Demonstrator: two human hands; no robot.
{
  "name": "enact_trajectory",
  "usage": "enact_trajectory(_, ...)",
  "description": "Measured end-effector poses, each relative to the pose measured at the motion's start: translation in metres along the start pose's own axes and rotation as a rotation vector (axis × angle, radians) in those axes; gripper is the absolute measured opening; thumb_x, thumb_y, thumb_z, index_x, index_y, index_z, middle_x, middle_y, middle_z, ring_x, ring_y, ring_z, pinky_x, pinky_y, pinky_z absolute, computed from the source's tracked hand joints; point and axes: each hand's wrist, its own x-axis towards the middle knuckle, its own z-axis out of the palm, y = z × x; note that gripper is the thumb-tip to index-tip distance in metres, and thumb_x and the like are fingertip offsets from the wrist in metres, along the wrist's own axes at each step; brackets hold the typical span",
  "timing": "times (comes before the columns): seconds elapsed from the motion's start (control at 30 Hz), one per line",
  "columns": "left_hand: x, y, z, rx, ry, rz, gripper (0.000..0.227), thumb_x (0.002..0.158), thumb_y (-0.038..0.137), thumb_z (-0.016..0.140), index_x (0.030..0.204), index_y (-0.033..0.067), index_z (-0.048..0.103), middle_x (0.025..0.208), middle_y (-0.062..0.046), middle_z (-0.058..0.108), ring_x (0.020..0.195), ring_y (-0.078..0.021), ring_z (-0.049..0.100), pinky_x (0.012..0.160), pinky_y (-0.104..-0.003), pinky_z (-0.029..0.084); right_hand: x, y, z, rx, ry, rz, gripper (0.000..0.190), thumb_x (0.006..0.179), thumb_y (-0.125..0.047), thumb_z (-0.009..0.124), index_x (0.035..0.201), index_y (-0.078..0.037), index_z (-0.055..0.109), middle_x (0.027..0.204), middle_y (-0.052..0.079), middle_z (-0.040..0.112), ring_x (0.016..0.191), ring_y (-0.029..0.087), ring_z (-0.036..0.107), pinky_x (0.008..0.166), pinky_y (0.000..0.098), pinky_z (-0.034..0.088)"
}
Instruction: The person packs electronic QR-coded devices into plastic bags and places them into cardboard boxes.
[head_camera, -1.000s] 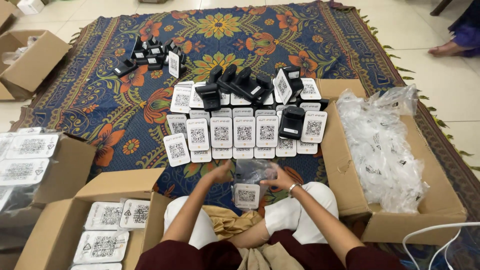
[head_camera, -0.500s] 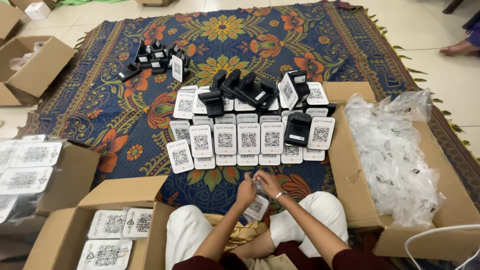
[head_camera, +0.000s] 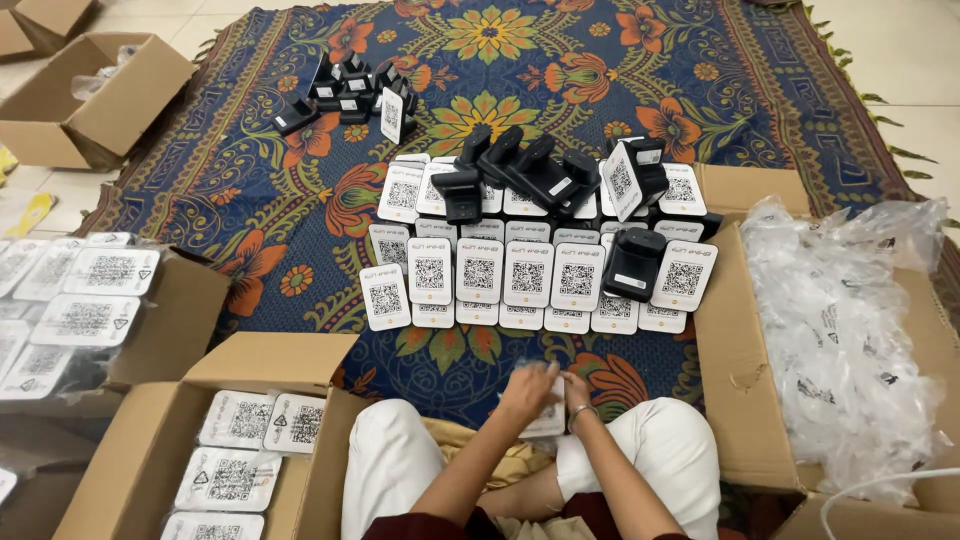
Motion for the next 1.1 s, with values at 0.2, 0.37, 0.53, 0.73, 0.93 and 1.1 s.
enact_trajectory(0.2, 0.023, -0.045, 0.006, -0.260, 0.114, -0.489, 0.055, 0.085, 0.054, 0.083, 0.105, 0.0053, 0.066, 0.093, -0.018, 0.070, 0.092, -0.0373, 0.067, 0.077, -0.050, 0.051, -0.098, -0.068, 0.008, 0.094, 0.236, 0.109, 0.038, 0.096, -0.039, 0.074, 0.113, -0.006, 0.071, 0.102, 0.006, 0.069, 0.090, 0.021, 0.061, 0.076, 0.0377, 0.049)
enact_trajectory(0.37, -0.029, -0.054, 0.026, -0.947, 0.257, -0.781, 0.050, 0.094, 0.050, 0.076, 0.111, 0.0038, 0.065, 0.091, -0.012, 0.070, 0.081, -0.0269, 0.066, 0.069, -0.041, 0.050, -0.202, -0.165, 0.060, 0.341, 0.154, 0.394, 0.047, 0.091, -0.040, 0.073, 0.125, -0.011, 0.060, 0.112, 0.011, 0.064, 0.100, 0.027, 0.064, 0.084, 0.0520, 0.053)
enact_trajectory(0.53, -0.095, -0.048, -0.053, -1.388, 0.208, -0.768, 0.043, 0.092, 0.038, 0.071, 0.118, 0.0077, 0.057, 0.103, -0.004, 0.068, 0.090, -0.0143, 0.067, 0.070, -0.035, 0.054, -0.208, -0.192, 0.126, 0.391, -0.148, 0.350, 0.067, 0.082, -0.020, 0.073, 0.143, -0.011, 0.049, 0.119, 0.008, 0.069, 0.108, 0.026, 0.069, 0.090, 0.0572, 0.060)
enact_trajectory(0.73, -0.209, -0.100, -0.139, -1.323, 0.523, -0.408, 0.042, 0.090, 0.016, 0.077, 0.125, 0.0017, 0.058, 0.115, -0.010, 0.073, 0.105, -0.0162, 0.067, 0.092, -0.030, 0.052, -0.232, -0.232, 0.230, 0.063, -0.433, -0.092, 0.085, 0.080, -0.001, 0.078, 0.152, -0.011, 0.033, 0.133, 0.010, 0.066, 0.121, 0.024, 0.065, 0.098, 0.0399, 0.056)
enact_trajectory(0.93, -0.338, -0.123, -0.202, -1.354, 0.784, -0.671, 0.070, 0.078, 0.009, 0.081, 0.139, 0.0009, 0.047, 0.127, -0.008, 0.067, 0.115, -0.0169, 0.065, 0.100, -0.032, 0.049, -0.314, -0.254, 0.357, -0.375, -1.044, -0.353, 0.094, 0.081, -0.009, 0.080, 0.159, -0.012, 0.029, 0.156, 0.009, 0.043, 0.142, 0.020, 0.044, 0.107, 0.0415, 0.047)
enact_trajectory(1.1, -0.427, -0.152, -0.164, -1.405, 1.284, -0.809, 0.062, 0.065, -0.011, 0.063, 0.126, -0.0016, 0.057, 0.112, -0.008, 0.069, 0.099, -0.0201, 0.066, 0.084, -0.032, 0.052, -0.351, -0.206, 0.440, -1.033, -1.127, -0.923, 0.102, 0.077, -0.024, 0.083, 0.162, -0.012, 0.026, 0.150, 0.017, 0.050, 0.142, 0.035, 0.046, 0.118, 0.0484, 0.034)
